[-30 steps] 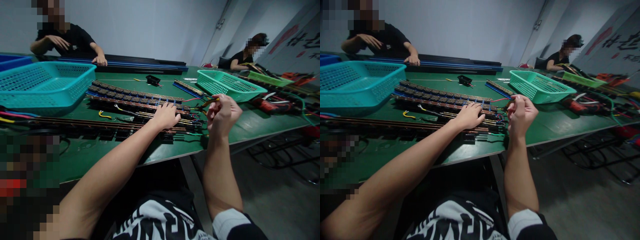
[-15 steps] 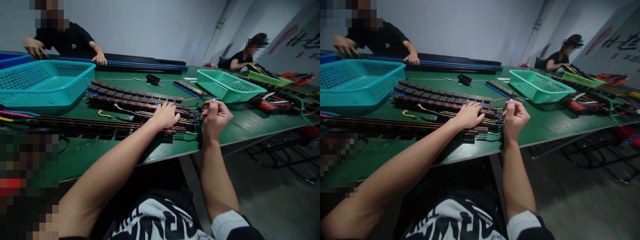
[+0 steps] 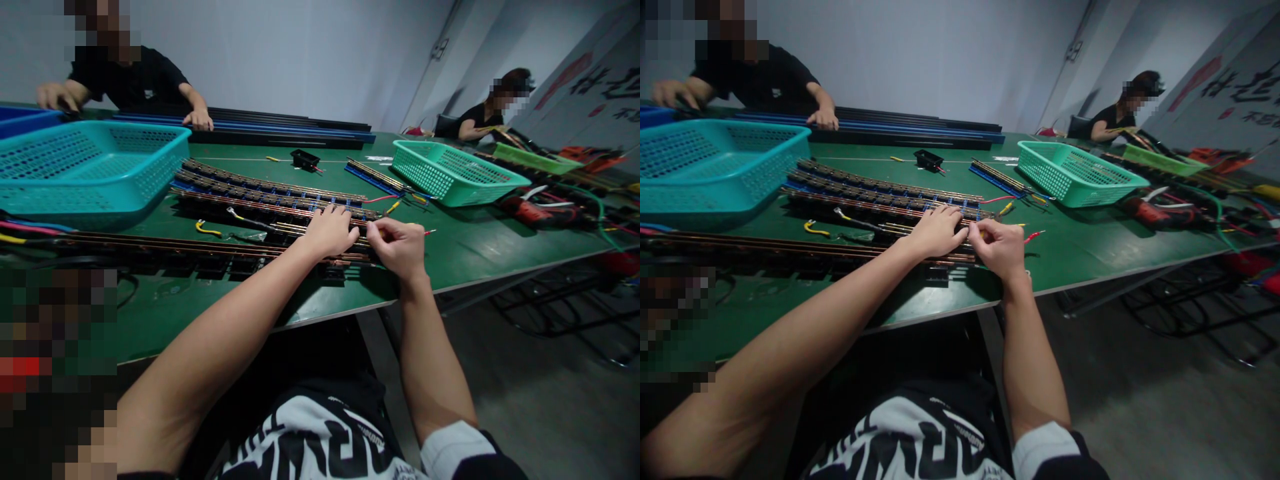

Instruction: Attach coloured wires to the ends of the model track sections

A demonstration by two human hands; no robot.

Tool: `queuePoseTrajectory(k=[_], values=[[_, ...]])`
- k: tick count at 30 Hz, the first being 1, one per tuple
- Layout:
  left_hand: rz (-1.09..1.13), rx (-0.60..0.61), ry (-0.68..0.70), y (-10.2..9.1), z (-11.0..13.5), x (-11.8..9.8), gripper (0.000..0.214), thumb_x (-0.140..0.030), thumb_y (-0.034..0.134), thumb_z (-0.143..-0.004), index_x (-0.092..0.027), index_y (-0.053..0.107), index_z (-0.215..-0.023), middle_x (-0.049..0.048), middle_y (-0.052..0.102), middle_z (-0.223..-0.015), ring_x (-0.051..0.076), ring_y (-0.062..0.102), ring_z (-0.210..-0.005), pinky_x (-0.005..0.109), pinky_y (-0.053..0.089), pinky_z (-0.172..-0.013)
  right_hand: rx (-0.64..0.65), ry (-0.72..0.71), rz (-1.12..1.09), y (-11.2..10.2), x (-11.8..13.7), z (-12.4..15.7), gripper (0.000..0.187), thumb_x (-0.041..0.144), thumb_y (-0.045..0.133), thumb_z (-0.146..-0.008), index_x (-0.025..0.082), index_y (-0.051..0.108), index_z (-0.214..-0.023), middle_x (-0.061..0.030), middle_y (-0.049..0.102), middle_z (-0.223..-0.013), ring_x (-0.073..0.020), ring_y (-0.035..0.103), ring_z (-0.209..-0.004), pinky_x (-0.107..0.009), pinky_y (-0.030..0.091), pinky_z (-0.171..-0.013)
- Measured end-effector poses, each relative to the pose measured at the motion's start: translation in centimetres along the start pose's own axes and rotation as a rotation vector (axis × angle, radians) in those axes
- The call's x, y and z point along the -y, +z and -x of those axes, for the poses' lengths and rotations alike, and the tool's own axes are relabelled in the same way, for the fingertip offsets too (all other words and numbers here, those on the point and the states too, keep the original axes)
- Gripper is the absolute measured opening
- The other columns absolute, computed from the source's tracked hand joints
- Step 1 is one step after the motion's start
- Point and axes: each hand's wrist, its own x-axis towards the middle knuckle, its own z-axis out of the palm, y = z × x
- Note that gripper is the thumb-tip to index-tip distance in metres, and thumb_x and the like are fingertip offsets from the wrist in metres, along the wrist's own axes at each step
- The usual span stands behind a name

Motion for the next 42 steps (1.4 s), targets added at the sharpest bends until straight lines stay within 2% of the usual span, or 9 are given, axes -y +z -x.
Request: queuePoseTrajectory(k=[2,5,12,16,19,26,30,36,42], values=[[0.002,-0.006,0.004,0.0,0.0,0.0,0.052,-0.042,0.038,-0.101,-0.008,0.058,-0.135,0.0154,0.052,-0.151,0.032,0.046,-0.138,0.049,0.04,-0.111,0.067,-0.05,0.035,0.0,0.2,0.0,0.023,0.03,0.066,-0.079,0.018,0.072,-0.061,0.0052,0.05,-0.044,-0.0057,0.038,-0.041,-0.023,0.028,-0.045],[-0.004,-0.003,0.003,-0.1,0.0,-0.1,0.052,-0.041,0.037,-0.101,-0.008,0.059,-0.134,0.0157,0.052,-0.152,0.032,0.046,-0.138,0.049,0.041,-0.111,0.018,-0.015,0.018,-0.1,0.3,0.0,0.025,0.032,0.065,-0.082,0.017,0.072,-0.062,0.0056,0.047,-0.043,-0.0057,0.036,-0.041,-0.023,0.027,-0.045],[-0.008,0.005,0.0,-0.1,0.0,0.0,0.05,-0.04,0.038,-0.101,-0.01,0.059,-0.134,0.0147,0.052,-0.152,0.031,0.045,-0.139,0.048,0.041,-0.111,-0.346,0.198,-0.204,0.3,-0.4,-0.4,0.033,0.044,0.063,-0.085,0.019,0.064,-0.065,0.0049,0.05,-0.052,-0.0073,0.041,-0.045,-0.023,0.032,-0.045],[-0.006,0.001,0.004,0.1,-0.1,0.1,0.049,-0.04,0.038,-0.101,-0.01,0.059,-0.133,0.0138,0.053,-0.151,0.031,0.044,-0.14,0.047,0.041,-0.11,-0.564,0.359,-0.443,0.2,-1.0,-1.1,0.037,0.054,0.062,-0.085,0.022,0.057,-0.067,0.01,0.037,-0.043,-0.0063,0.03,-0.032,-0.023,0.024,-0.035],[-0.002,-0.012,0.007,0.1,-0.1,0.1,0.049,-0.04,0.037,-0.101,-0.011,0.059,-0.134,0.0141,0.053,-0.15,0.031,0.045,-0.139,0.047,0.042,-0.109,-0.631,0.405,-0.566,-0.4,-0.6,-1.2,0.038,0.058,0.065,-0.081,0.023,0.056,-0.071,0.011,0.039,-0.043,-0.0054,0.027,-0.03,-0.023,0.019,-0.031],[0.013,-0.003,-0.001,-0.1,0.0,0.0,0.047,-0.04,0.037,-0.101,-0.013,0.06,-0.131,0.014,0.056,-0.146,0.031,0.046,-0.137,0.047,0.043,-0.108,-0.716,0.318,-0.571,-2.5,3.2,0.9,0.029,0.049,0.063,-0.084,0.022,0.058,-0.075,0.0107,0.04,-0.046,-0.0041,0.028,-0.032,-0.021,0.019,-0.032],[0.016,-0.004,0.002,0.0,-0.1,0.1,0.045,-0.04,0.038,-0.101,-0.013,0.062,-0.126,0.0143,0.058,-0.144,0.031,0.048,-0.135,0.047,0.043,-0.108,-0.699,0.337,-0.626,-3.1,4.6,1.4,0.022,0.042,0.065,-0.081,0.022,0.061,-0.071,0.0101,0.038,-0.041,-0.0051,0.026,-0.031,-0.022,0.018,-0.031],[0.012,0.002,0.004,0.3,-0.1,0.2,0.047,-0.042,0.037,-0.101,-0.013,0.061,-0.13,0.0139,0.054,-0.149,0.031,0.044,-0.14,0.048,0.04,-0.111,-0.663,0.37,-0.642,-2.6,4.8,1.6,0.019,0.037,0.07,-0.079,0.02,0.064,-0.071,0.0085,0.045,-0.041,-0.006,0.033,-0.031,-0.021,0.022,-0.031],[0.015,0.007,0.002,0.0,-0.1,0.1,0.049,-0.041,0.038,-0.101,-0.011,0.06,-0.132,0.0145,0.051,-0.152,0.031,0.044,-0.14,0.048,0.041,-0.111,-0.588,0.364,-0.572,-1.0,3.1,1.8,0.029,0.046,0.069,-0.082,0.021,0.059,-0.069,0.0103,0.039,-0.041,-0.006,0.032,-0.031,-0.022,0.025,-0.032]])
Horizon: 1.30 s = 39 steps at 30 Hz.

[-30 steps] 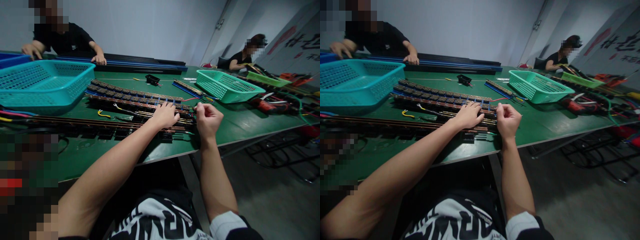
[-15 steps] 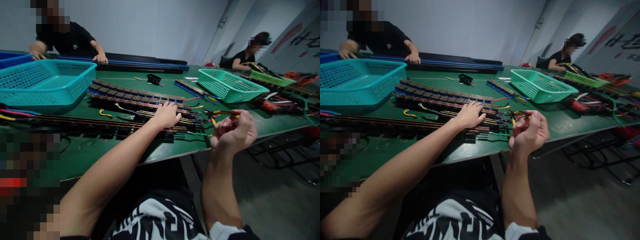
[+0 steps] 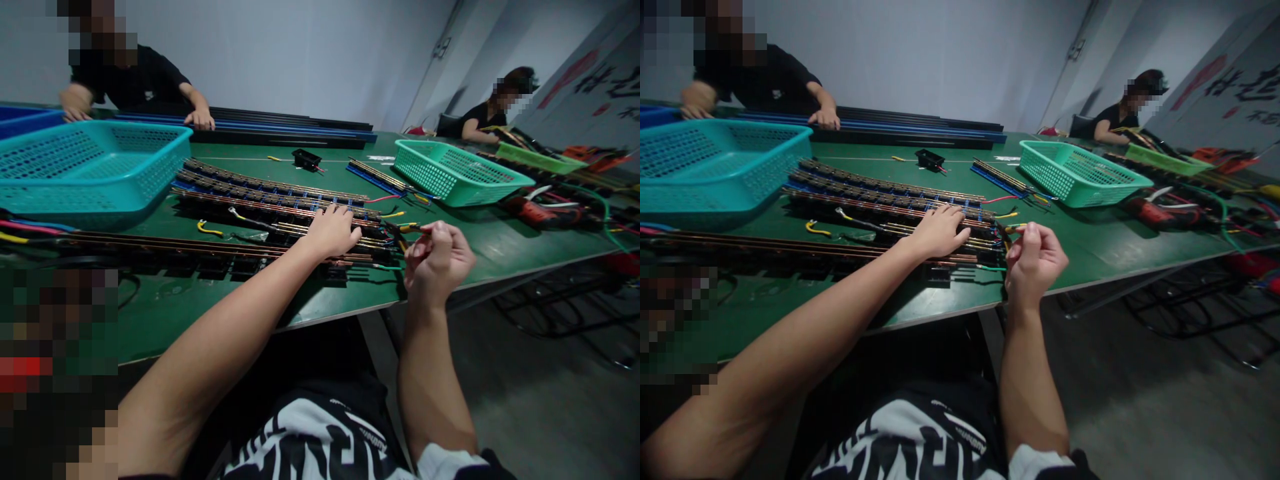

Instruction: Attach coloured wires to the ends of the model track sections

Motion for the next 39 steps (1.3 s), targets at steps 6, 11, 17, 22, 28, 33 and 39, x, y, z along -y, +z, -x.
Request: queuePoseTrajectory(k=[6,11,17,22,28,33,39], values=[[0.001,0.006,-0.01,-0.1,0.0,-0.1,0.049,-0.041,0.038,-0.101,-0.011,0.058,-0.136,0.0145,0.05,-0.153,0.031,0.042,-0.142,0.048,0.038,-0.113,0.068,-0.075,0.142,-0.4,-1.2,0.0,0.031,0.047,0.071,-0.082,0.02,0.064,-0.068,0.0075,0.046,-0.047,-0.0063,0.037,-0.035,-0.023,0.028,-0.035],[0.003,0.013,-0.011,-0.1,0.0,-0.1,0.049,-0.041,0.038,-0.101,-0.012,0.057,-0.136,0.0147,0.05,-0.153,0.031,0.042,-0.142,0.048,0.038,-0.113,0.062,-0.079,0.156,-0.2,-1.1,0.8,0.031,0.048,0.068,-0.083,0.02,0.064,-0.071,0.0076,0.046,-0.049,-0.0059,0.038,-0.037,-0.022,0.031,-0.037],[0.001,0.01,-0.004,-0.3,0.1,-0.2,0.049,-0.039,0.039,-0.101,-0.01,0.059,-0.134,0.016,0.051,-0.152,0.032,0.044,-0.14,0.049,0.04,-0.111,-0.094,-0.109,0.055,0.2,-0.4,1.3,0.027,0.045,0.066,-0.086,0.02,0.064,-0.078,0.0075,0.047,-0.049,-0.0067,0.039,-0.038,-0.022,0.03,-0.037],[-0.006,-0.002,-0.003,-0.1,0.0,-0.1,0.046,-0.04,0.039,-0.101,-0.012,0.062,-0.13,0.015,0.055,-0.149,0.031,0.045,-0.14,0.047,0.041,-0.11,-0.009,-0.083,0.094,-0.3,-0.6,1.0,0.031,0.048,0.067,-0.085,0.021,0.061,-0.072,0.0086,0.042,-0.045,-0.0068,0.036,-0.035,-0.023,0.03,-0.036],[-0.003,0.005,-0.01,0.0,0.0,-0.1,0.049,-0.041,0.039,-0.101,-0.012,0.058,-0.135,0.0138,0.05,-0.153,0.031,0.042,-0.142,0.048,0.039,-0.112,0.197,-0.197,0.356,-1.2,-0.6,0.8,0.028,0.04,0.066,-0.084,0.019,0.066,-0.066,0.0037,0.054,-0.054,-0.0078,0.043,-0.044,-0.023,0.034,-0.043],[0.003,-0.004,-0.004,0.1,0.0,0.0,0.051,-0.041,0.037,-0.101,-0.011,0.057,-0.137,0.0147,0.049,-0.154,0.032,0.041,-0.143,0.05,0.039,-0.113,0.563,-0.378,0.574,-1.4,-0.1,0.9,0.017,0.028,0.068,-0.081,0.02,0.07,-0.066,0.0058,0.052,-0.048,-0.0058,0.04,-0.041,-0.021,0.031,-0.043],[0.003,0.001,-0.011,0.0,0.0,0.0,0.051,-0.041,0.037,-0.101,-0.012,0.055,-0.139,0.0138,0.048,-0.155,0.031,0.04,-0.144,0.049,0.038,-0.113,0.635,-0.416,0.601,-1.5,0.0,0.8,0.016,0.026,0.067,-0.082,0.02,0.07,-0.067,0.0058,0.054,-0.048,-0.0058,0.04,-0.041,-0.021,0.032,-0.044]])
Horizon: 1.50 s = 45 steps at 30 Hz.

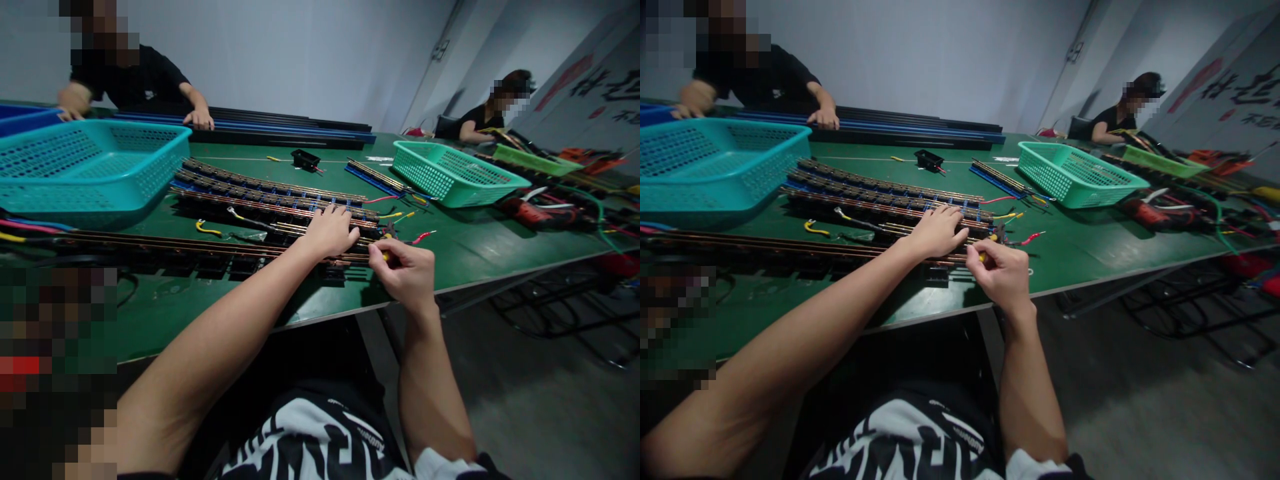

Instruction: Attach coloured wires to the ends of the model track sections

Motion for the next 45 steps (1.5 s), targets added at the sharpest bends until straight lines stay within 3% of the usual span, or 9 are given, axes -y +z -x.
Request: queuePoseTrajectory(k=[2,6,8,11,16,24,29,45], values=[[-0.004,-0.005,0.0,0.0,0.0,0.0,0.051,-0.042,0.037,-0.101,-0.012,0.056,-0.138,0.0139,0.049,-0.155,0.031,0.041,-0.143,0.049,0.038,-0.113,-0.09,0.078,-0.066,0.3,-0.1,0.2,0.017,0.028,0.068,-0.083,0.019,0.07,-0.068,0.0052,0.054,-0.05,-0.0062,0.042,-0.043,-0.022,0.033,-0.045],[-0.015,-0.007,0.015,0.0,0.0,0.0,0.05,-0.041,0.038,-0.101,-0.011,0.059,-0.134,0.0145,0.051,-0.153,0.031,0.044,-0.141,0.048,0.041,-0.111,-0.496,0.271,-0.326,1.4,-0.2,0.5,0.022,0.036,0.067,-0.085,0.019,0.067,-0.071,0.005,0.054,-0.053,-0.0071,0.044,-0.042,-0.023,0.034,-0.042],[-0.022,-0.006,0.016,0.0,0.0,0.0,0.049,-0.041,0.039,-0.101,-0.01,0.06,-0.134,0.0141,0.051,-0.152,0.031,0.045,-0.14,0.048,0.041,-0.111,-0.654,0.353,-0.476,1.5,-0.1,0.3,0.026,0.04,0.067,-0.085,0.019,0.064,-0.071,0.0079,0.048,-0.048,-0.0061,0.037,-0.035,-0.022,0.03,-0.036],[-0.028,-0.018,0.022,0.1,0.0,0.0,0.048,-0.04,0.038,-0.101,-0.011,0.061,-0.13,0.0144,0.056,-0.148,0.032,0.046,-0.138,0.048,0.043,-0.109,-0.76,0.44,-0.65,0.9,-0.1,-0.1,0.029,0.043,0.069,-0.083,0.021,0.058,-0.069,0.0125,0.036,-0.041,-0.0046,0.027,-0.029,-0.021,0.023,-0.031],[-0.016,-0.022,0.014,0.3,0.0,0.0,0.049,-0.041,0.037,-0.101,-0.012,0.06,-0.132,0.014,0.054,-0.15,0.031,0.046,-0.138,0.048,0.042,-0.109,-0.75,0.533,-0.793,-0.5,-0.6,-0.2,0.027,0.044,0.067,-0.083,0.021,0.056,-0.074,0.0136,0.037,-0.041,-0.0038,0.025,-0.029,-0.018,0.023,-0.029],[-0.016,-0.01,0.016,-0.1,0.0,0.0,0.048,-0.04,0.038,-0.1,-0.012,0.061,-0.131,0.0141,0.057,-0.146,0.032,0.047,-0.137,0.048,0.044,-0.107,-0.775,0.37,-0.701,-2.0,1.4,0.7,0.021,0.037,0.068,-0.081,0.018,0.064,-0.072,0.0095,0.044,-0.042,-0.0047,0.033,-0.03,-0.019,0.023,-0.031],[-0.018,-0.005,0.001,0.0,0.0,-0.1,0.05,-0.04,0.037,-0.101,-0.011,0.058,-0.136,0.0139,0.052,-0.151,0.032,0.044,-0.141,0.048,0.041,-0.111,-0.782,0.365,-0.641,-3.4,3.1,1.4,0.016,0.029,0.067,-0.081,0.017,0.066,-0.07,0.0082,0.045,-0.041,-0.005,0.032,-0.03,-0.02,0.022,-0.03],[-0.019,-0.001,0.001,-0.1,0.0,-0.1,0.049,-0.04,0.037,-0.101,-0.011,0.059,-0.135,0.0141,0.053,-0.151,0.03,0.046,-0.14,0.047,0.042,-0.11,-0.805,0.398,-0.593,-3.3,3.2,2.2,0.015,0.028,0.067,-0.077,0.017,0.07,-0.069,0.0082,0.044,-0.038,-0.0062,0.032,-0.029,-0.022,0.025,-0.03]])
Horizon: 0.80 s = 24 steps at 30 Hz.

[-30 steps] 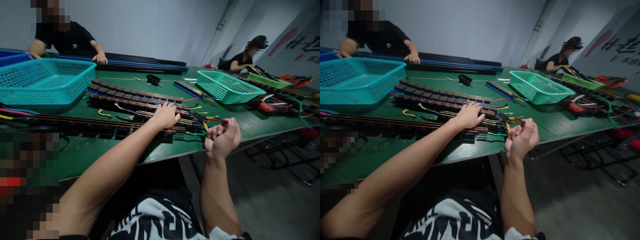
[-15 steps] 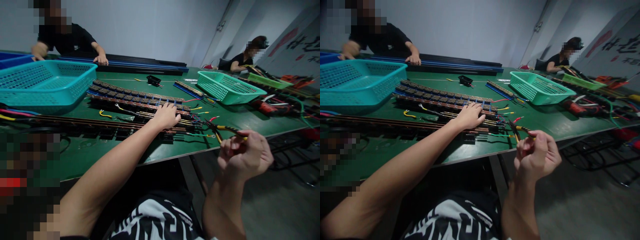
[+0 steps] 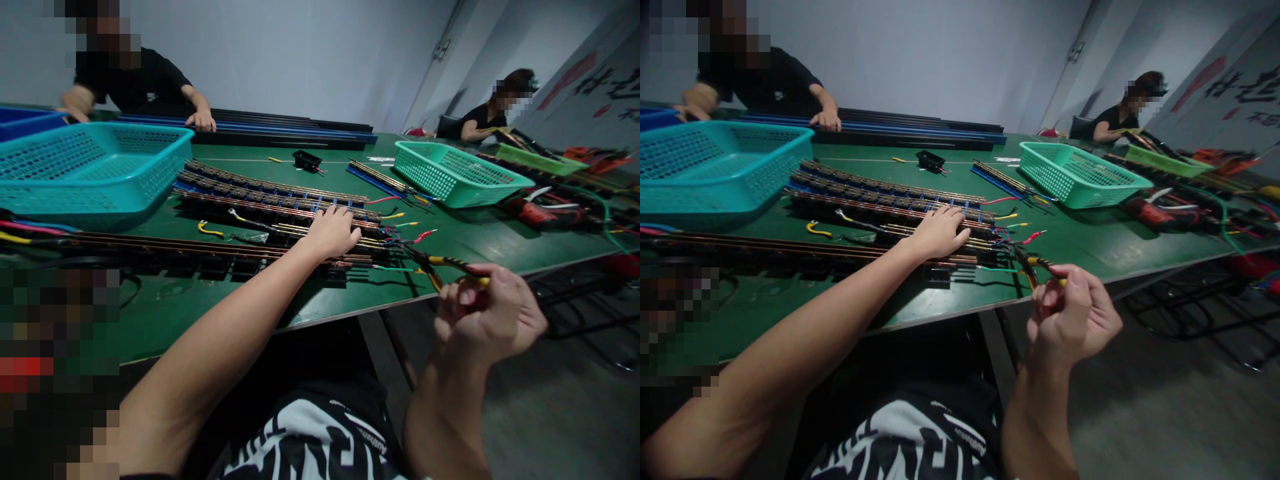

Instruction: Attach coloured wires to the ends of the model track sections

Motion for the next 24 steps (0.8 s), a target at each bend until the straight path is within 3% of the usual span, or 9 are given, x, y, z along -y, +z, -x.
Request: queuePoseTrajectory(k=[8,14,20,24], values=[[-0.001,0.014,-0.004,-0.2,0.1,0.0,0.051,-0.04,0.036,-0.101,-0.01,0.057,-0.137,0.0141,0.051,-0.153,0.031,0.043,-0.142,0.048,0.041,-0.111,-0.002,0.014,-0.024,0.0,-0.6,0.3,0.016,0.03,0.07,-0.076,0.015,0.07,-0.069,0.0079,0.044,-0.038,-0.0058,0.034,-0.03,-0.02,0.025,-0.03],[-0.003,-0.001,0.002,-0.1,0.0,0.0,0.049,-0.041,0.036,-0.101,-0.012,0.06,-0.133,0.0143,0.053,-0.151,0.031,0.045,-0.14,0.048,0.043,-0.109,-0.045,-0.079,-0.004,0.0,0.0,0.7,0.015,0.024,0.065,-0.08,0.016,0.069,-0.068,0.0076,0.044,-0.04,-0.0055,0.034,-0.032,-0.02,0.027,-0.031],[0.0,0.005,-0.002,0.1,0.0,0.1,0.051,-0.042,0.036,-0.101,-0.012,0.057,-0.136,0.0142,0.05,-0.153,0.031,0.041,-0.143,0.048,0.04,-0.112,0.079,0.025,0.004,0.5,-2.2,-0.2,0.017,0.032,0.07,-0.08,0.017,0.067,-0.07,0.009,0.043,-0.04,-0.0057,0.033,-0.032,-0.02,0.028,-0.033],[0.002,-0.007,-0.004,0.0,0.1,0.0,0.049,-0.041,0.037,-0.102,-0.013,0.058,-0.135,0.0134,0.051,-0.152,0.03,0.043,-0.142,0.047,0.041,-0.111,0.199,-0.081,0.223,0.1,-2.8,0.1,0.022,0.032,0.069,-0.083,0.017,0.068,-0.067,0.0067,0.049,-0.046,-0.0053,0.039,-0.038,-0.02,0.032,-0.039]])
